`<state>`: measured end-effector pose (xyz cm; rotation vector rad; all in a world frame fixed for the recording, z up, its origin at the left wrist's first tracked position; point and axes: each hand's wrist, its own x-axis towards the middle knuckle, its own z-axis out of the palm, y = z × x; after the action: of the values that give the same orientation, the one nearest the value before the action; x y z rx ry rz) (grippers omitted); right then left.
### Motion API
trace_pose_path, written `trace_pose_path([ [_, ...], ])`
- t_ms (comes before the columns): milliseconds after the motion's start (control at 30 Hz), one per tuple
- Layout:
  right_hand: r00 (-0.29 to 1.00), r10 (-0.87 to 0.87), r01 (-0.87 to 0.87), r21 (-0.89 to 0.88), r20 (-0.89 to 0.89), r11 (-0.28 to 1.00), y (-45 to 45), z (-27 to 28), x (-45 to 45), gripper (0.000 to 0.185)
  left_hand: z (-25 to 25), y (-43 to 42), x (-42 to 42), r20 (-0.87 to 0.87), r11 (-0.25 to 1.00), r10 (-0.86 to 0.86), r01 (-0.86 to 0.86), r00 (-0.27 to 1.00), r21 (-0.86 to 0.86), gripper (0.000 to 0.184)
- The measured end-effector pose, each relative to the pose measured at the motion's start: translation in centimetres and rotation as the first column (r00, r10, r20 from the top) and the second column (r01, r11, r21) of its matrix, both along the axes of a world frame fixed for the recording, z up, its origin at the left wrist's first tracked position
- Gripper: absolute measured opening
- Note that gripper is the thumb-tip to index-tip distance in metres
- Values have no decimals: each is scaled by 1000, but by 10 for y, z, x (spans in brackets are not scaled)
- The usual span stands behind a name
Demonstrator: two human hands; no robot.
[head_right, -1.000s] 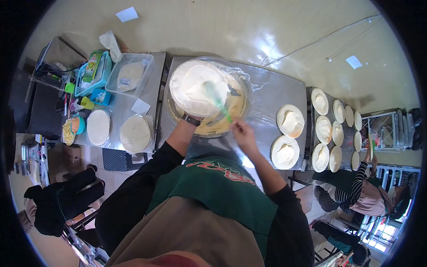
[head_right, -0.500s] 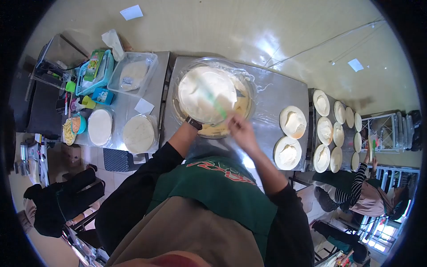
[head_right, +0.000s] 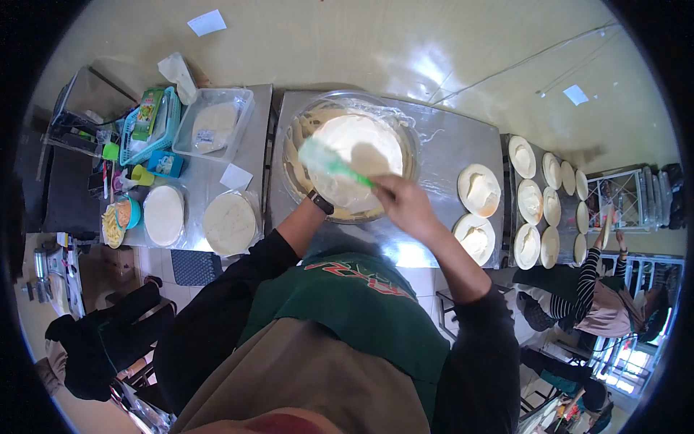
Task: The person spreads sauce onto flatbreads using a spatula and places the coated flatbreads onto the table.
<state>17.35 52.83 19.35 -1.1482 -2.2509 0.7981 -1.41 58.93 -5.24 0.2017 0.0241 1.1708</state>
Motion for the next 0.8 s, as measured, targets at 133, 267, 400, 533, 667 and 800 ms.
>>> trace_pose_path([
  [133,969,-23,12,47,245,999,-36,30,40,24,-6,1,-20,-3,1000,10,-10,1000,-27,56],
  [267,964,-113,79,144,242,986,-31,54,42,24,-10,-1,-29,-13,998,-4,3,1000,-55,56],
  [400,980,-50,15,181,191,983,-32,35,28,25,-12,8,-15,-22,996,-56,54,998,-73,57],
  [533,923,-141,45,264,358,963,-34,37,87,28,-15,3,-24,-24,994,-64,62,998,-89,57],
  [667,934,-197,81,358,299,930,-34,56,82,30,-15,4,-16,-24,992,-82,79,996,-99,57],
  [800,945,-51,-111,464,323,879,-19,32,33,34,-4,-9,23,-37,989,-127,123,991,-82,58],
])
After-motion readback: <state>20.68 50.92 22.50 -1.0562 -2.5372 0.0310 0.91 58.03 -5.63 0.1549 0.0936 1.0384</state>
